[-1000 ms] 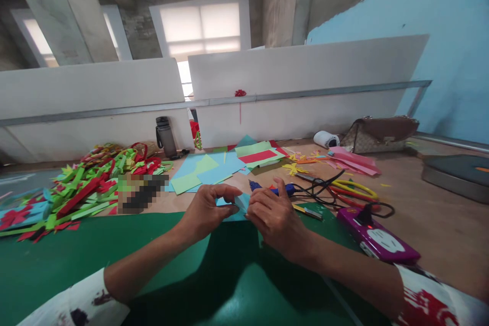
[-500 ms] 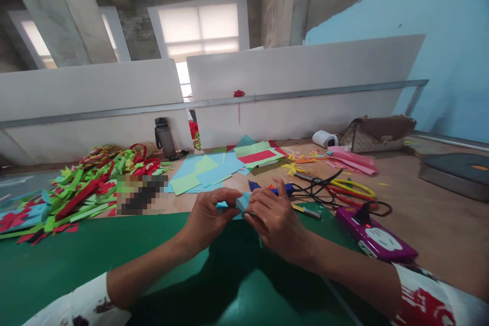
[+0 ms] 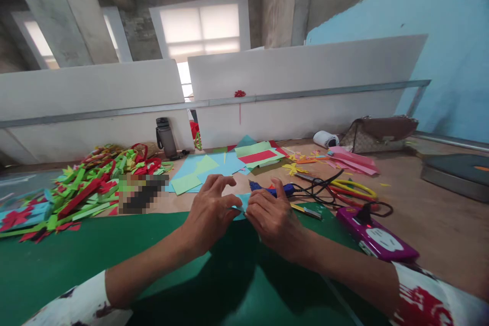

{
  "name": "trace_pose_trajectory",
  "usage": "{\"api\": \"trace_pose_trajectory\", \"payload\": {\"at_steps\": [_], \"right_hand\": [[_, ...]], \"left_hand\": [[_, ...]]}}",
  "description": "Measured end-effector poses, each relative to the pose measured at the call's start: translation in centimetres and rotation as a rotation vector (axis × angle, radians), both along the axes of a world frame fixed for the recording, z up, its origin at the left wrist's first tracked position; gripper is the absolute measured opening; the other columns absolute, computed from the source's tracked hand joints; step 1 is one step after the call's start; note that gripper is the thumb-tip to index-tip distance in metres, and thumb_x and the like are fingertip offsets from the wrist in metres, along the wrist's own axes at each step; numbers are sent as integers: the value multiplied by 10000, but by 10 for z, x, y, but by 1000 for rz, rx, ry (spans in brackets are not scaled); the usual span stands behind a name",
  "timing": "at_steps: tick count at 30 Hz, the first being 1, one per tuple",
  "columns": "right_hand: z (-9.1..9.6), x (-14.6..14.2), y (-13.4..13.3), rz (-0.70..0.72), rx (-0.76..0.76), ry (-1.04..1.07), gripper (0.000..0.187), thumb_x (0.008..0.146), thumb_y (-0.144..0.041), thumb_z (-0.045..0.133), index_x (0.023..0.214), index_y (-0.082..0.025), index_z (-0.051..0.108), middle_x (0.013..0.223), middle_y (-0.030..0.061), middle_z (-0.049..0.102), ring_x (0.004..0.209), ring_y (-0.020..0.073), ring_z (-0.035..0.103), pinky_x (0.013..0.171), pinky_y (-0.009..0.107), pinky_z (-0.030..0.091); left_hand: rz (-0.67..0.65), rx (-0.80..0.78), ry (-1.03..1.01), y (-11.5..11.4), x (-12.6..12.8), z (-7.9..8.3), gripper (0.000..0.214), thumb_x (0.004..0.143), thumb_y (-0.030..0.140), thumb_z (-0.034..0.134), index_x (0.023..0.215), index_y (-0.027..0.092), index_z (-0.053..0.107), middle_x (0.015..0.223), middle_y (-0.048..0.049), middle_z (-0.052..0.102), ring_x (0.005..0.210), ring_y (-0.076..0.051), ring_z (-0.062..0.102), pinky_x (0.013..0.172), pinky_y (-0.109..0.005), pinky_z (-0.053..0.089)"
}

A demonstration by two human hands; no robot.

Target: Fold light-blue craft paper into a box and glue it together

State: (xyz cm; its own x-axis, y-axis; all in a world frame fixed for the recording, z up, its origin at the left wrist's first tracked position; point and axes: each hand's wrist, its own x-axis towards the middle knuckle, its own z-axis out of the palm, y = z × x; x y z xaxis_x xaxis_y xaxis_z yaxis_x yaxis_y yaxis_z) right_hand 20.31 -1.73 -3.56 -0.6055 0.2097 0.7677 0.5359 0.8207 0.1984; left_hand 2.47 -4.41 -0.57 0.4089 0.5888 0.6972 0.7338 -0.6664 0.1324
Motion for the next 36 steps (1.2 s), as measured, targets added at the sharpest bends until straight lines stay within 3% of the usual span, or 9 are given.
{"api": "trace_pose_trajectory", "payload": {"at_steps": [5, 12, 17, 22, 31, 36], "right_hand": [[0, 0, -1, 12, -56, 47, 203, 874, -107, 420, 710, -154, 531, 718, 22, 608, 754, 150, 550, 963, 489, 206], [2, -1, -1, 54, -120, 67, 191, 873, -98, 404, 730, -157, 515, 724, 20, 606, 725, 142, 548, 969, 471, 206], [2, -2, -1, 54, -115, 71, 209, 877, -97, 390, 710, -164, 497, 702, 14, 598, 695, 136, 535, 970, 466, 203], [2, -2, -3, 45, -148, 65, 184, 859, -94, 408, 717, -167, 500, 716, 21, 603, 701, 144, 545, 970, 466, 198], [5, -1, -4, 64, -462, 109, 111, 838, -137, 486, 738, -185, 482, 713, -20, 574, 708, 130, 551, 960, 411, 207], [4, -1, -4, 44, -520, 93, 124, 852, -154, 472, 732, -186, 474, 721, -19, 568, 708, 134, 545, 974, 433, 182]], "left_hand": [[-56, -59, -69, 2, 0, -3, 154, 733, 59, 635, 694, 207, 656, 1040, -49, 590, 969, -218, 474, 799, -379, 442], [-103, -391, -269, 8, -2, 1, 180, 651, 45, 703, 753, 193, 683, 946, -55, 631, 917, -201, 565, 832, -390, 449], [-86, -544, -321, 13, -3, 3, 153, 630, 65, 724, 717, 189, 705, 954, -59, 650, 925, -203, 587, 860, -376, 432], [-116, -578, -372, 12, -2, 3, 128, 629, 60, 709, 669, 182, 708, 913, -47, 663, 888, -184, 600, 827, -324, 444], [-177, -589, -405, 12, -4, 1, 162, 641, 78, 706, 769, 176, 709, 939, -60, 656, 944, -194, 589, 848, -313, 431], [-163, -574, -364, 11, -4, 1, 119, 665, 93, 696, 738, 187, 708, 955, -61, 647, 946, -191, 583, 858, -317, 425]]}}
